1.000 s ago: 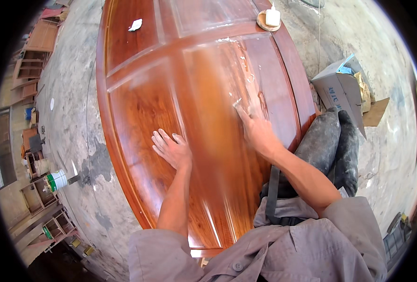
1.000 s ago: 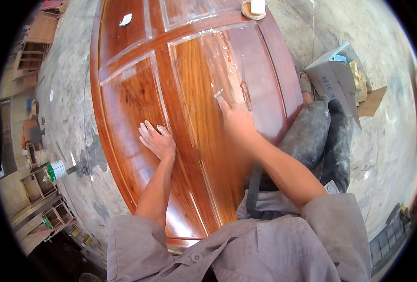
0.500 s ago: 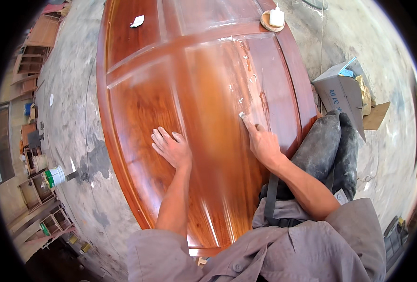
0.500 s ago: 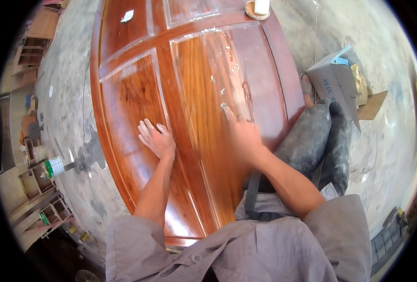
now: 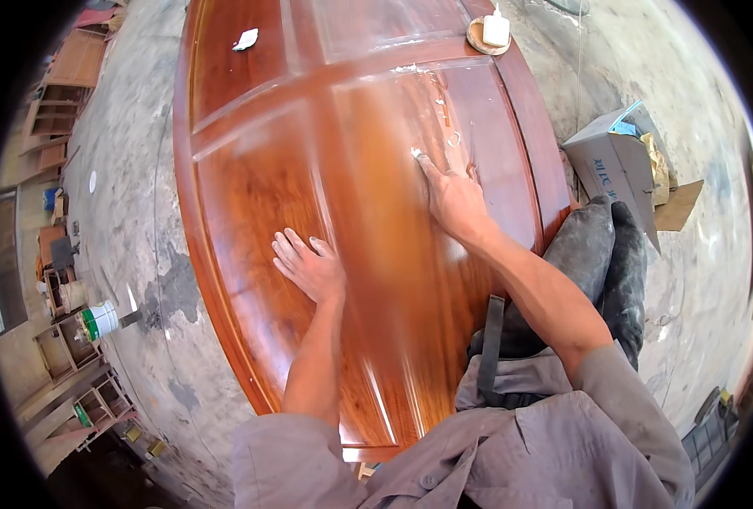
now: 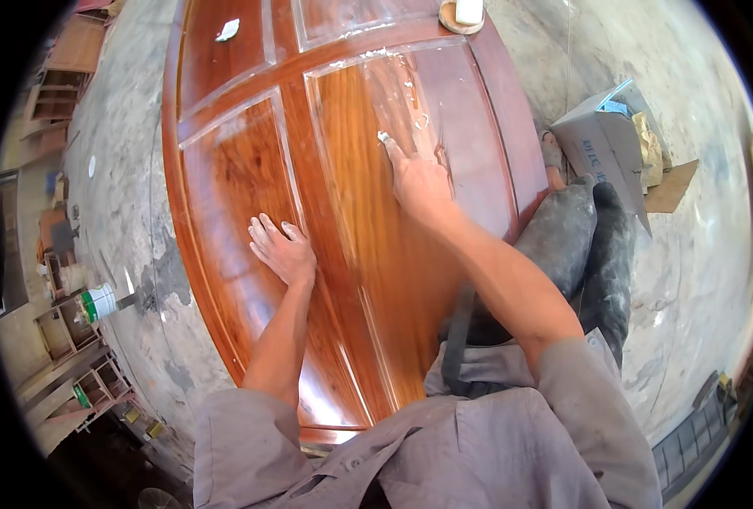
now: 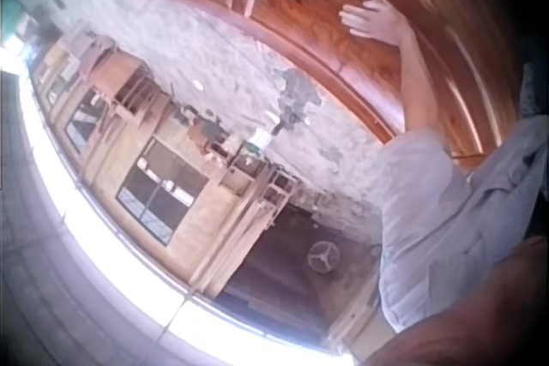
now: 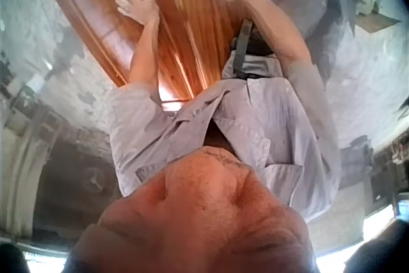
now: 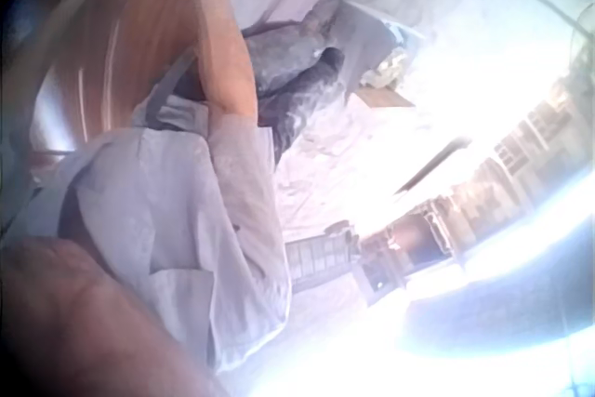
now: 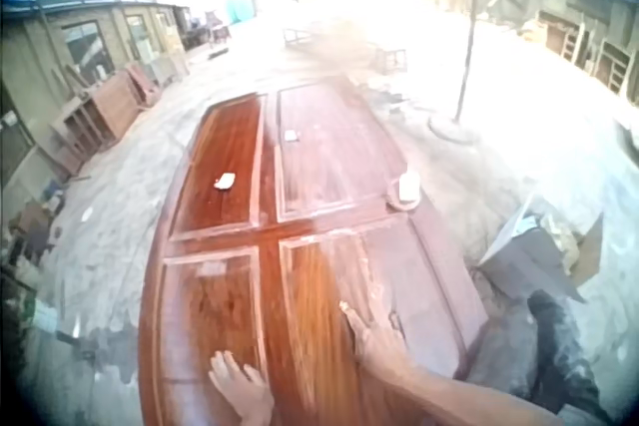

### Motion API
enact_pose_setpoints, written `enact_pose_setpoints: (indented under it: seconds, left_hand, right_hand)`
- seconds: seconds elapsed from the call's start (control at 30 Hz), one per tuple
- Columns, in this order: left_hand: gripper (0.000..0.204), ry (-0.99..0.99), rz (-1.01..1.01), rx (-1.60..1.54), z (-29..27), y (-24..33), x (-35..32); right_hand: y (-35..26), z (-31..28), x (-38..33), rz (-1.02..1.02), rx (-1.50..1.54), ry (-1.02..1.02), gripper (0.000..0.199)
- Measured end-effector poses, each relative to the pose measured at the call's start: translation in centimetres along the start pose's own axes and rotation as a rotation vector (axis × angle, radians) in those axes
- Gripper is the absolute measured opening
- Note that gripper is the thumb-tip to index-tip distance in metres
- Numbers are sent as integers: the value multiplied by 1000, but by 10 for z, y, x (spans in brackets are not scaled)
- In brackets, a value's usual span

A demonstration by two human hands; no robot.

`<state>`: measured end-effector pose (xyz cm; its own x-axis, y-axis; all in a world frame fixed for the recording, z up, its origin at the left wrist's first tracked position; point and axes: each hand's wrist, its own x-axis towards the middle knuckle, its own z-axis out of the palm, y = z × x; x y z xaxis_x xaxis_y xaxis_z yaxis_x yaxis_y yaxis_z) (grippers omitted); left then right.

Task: The person applies a white filler substance to a large reddish-brown wooden surface using a small spatula, then wipes the area with a blue cloth. The person repeats this process multiple times on the same section.

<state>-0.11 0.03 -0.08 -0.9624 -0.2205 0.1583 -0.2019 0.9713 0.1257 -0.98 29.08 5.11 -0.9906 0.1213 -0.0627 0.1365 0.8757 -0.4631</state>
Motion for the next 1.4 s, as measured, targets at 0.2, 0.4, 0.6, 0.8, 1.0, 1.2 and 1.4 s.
enact_pose_setpoints:
  seconds: [0.2,0.4,0.6,0.8,1.0,1.2,1.4]
  left_hand:
    - [60,-16,-31,18,-3,-10,-2]
    - [60,-34,-34,-1,-2,-1,1]
    - [59,11,-5,16,-3,-8,2]
    - [59,-1,-14,-3,-4,-11,-2]
    - [60,-4,-1,-11,-4,-2,0]
    - [60,2,-11,19,-1,-10,-1]
    - [60,8,-6,-6,-1,-4,-2]
  right_hand:
    - [3,-9,-89,6,-3,-92,59]
    - [1,-14,-18,34,-8,-71,61]
    - [-8,-24,4,33,-26,-109,61]
    - [0,-15,-13,12,-46,-153,63]
    - [-2,-19,22,10,-42,-105,60]
    - [-1,-12,-13,-5,-59,-148,62]
    - [2,-12,9,4,-75,-156,60]
